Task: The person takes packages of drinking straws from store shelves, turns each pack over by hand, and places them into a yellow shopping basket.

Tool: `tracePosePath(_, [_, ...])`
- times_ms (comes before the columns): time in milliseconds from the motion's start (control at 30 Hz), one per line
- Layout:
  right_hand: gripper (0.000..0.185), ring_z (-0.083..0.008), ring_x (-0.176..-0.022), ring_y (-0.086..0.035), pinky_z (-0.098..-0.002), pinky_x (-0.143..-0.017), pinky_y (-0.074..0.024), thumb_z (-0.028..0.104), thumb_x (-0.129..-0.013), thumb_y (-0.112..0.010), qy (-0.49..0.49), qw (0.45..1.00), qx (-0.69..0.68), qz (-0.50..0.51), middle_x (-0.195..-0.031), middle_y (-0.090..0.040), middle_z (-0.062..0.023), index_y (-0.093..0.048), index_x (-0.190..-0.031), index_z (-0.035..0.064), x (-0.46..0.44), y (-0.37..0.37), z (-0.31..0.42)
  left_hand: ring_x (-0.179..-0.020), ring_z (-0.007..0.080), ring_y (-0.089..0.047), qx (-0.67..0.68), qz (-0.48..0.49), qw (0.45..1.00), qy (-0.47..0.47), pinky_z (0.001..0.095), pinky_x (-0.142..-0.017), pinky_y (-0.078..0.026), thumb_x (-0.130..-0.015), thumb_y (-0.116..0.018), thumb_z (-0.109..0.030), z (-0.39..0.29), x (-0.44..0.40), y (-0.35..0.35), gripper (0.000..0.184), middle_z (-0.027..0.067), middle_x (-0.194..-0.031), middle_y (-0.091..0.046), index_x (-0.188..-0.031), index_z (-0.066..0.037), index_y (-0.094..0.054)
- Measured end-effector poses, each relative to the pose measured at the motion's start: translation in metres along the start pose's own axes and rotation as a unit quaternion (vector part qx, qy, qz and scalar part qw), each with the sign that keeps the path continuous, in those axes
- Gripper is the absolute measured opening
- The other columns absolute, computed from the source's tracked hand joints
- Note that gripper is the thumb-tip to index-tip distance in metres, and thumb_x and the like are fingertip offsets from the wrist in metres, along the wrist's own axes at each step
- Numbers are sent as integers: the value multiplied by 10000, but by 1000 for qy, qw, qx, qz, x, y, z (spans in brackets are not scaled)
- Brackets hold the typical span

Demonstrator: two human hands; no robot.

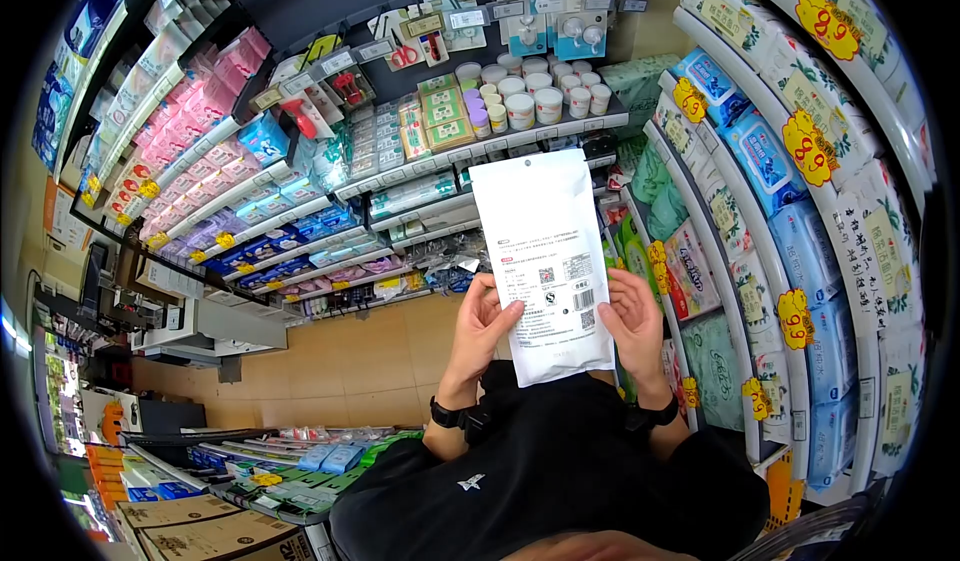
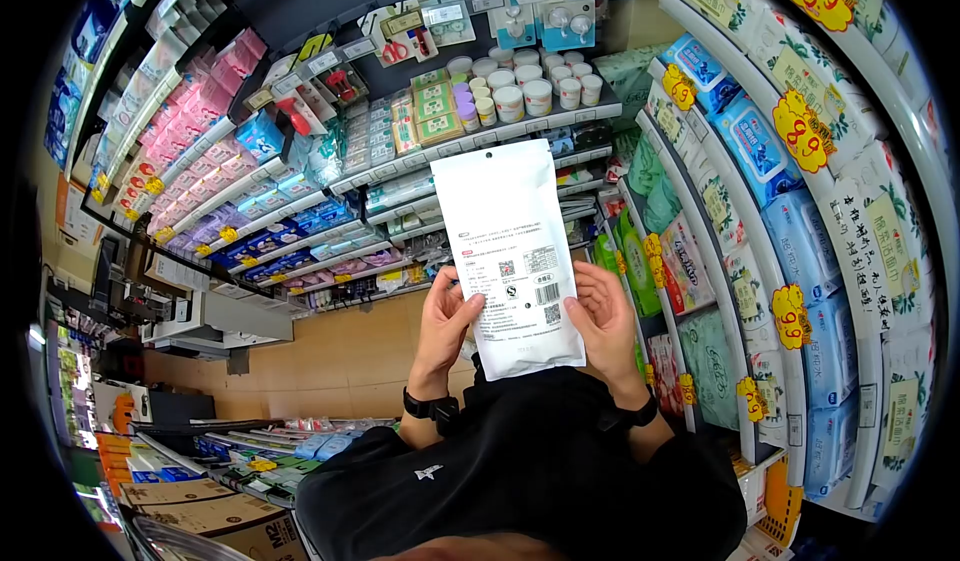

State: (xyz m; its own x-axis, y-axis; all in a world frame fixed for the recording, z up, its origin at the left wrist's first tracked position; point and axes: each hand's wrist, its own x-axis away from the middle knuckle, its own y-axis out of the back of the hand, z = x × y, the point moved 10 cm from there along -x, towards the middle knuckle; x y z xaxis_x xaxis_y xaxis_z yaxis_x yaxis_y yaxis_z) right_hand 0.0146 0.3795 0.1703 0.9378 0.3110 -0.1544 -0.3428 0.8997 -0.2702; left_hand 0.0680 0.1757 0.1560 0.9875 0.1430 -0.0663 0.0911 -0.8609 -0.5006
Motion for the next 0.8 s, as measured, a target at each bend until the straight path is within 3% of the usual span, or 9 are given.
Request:
tracePosePath(200, [493, -150, -1067, -579, -266, -903, -487, -77, -894, -642, 12, 1000, 27, 9, -1202, -583, -125, -463, -1352, -41, 6, -6, 3, -1039, 143, -638, -3, 4, 1000, -8, 286, -917, -518, -955, -615, 20, -2, 2, -1, 248, 161, -1140, -668, -1115, -28, -433])
tracePosePath(400, [447, -187, -1114, -552, -302, -899, -481, -2, -836, -721, 91, 966, 241, 7, -1324, -513, -130, -592, -1263, 23, 8, -9, 20, -1021, 124, -626, -21, -8, 1000, 4, 274, -912, -504, -960, -624, 1, 2, 5, 2, 199, 125, -1102, -667, -1072, -31, -463])
tracePosePath(467, [424, -189, -1127, -548, -277, -859, -474, -5, -834, -713, 132, 930, 343, 18, -1325, -527, -125, -608, -1244, 11, 10, -20, 33, -1024, 117, -619, -27, -6, 1000, 3, 270, -915, -497, -962, -627, -8, 3, 6, 3, 186, 112, -1092, -664, -1062, -33, -471])
tracePosePath(600, [433, -200, -1131, -561, -285, -830, -494, 17, -830, -723, 58, 933, 353, 29, -1347, -523, -124, -611, -1248, 8, 9, -20, 20, -1038, 103, -604, -38, -10, 999, 9, 262, -930, -480, -969, -631, -31, 3, 8, -1, 164, 76, -1073, -657, -1048, -36, -488])
tracePosePath(667, [477, -203, -1104, -574, -302, -822, -524, 53, -833, -738, 18, 964, 263, 39, -1361, -519, -126, -588, -1284, 13, 6, -23, 6, -1065, 109, -595, -33, -7, 999, 17, 265, -939, -478, -962, -640, -26, 6, 10, -3, 168, 78, -1112, -645, -1050, -31, -497])
tracePosePath(800, [567, -222, -1149, -570, -325, -859, -541, 91, -828, -760, 52, 954, 286, 81, -1399, -500, -141, -538, -1345, 16, 7, -41, 5, -1167, 130, -549, -49, -9, 999, 3, 274, -981, -458, -935, -665, 4, 16, 10, -5, 170, 91, -1255, -583, -1042, -20, -535])
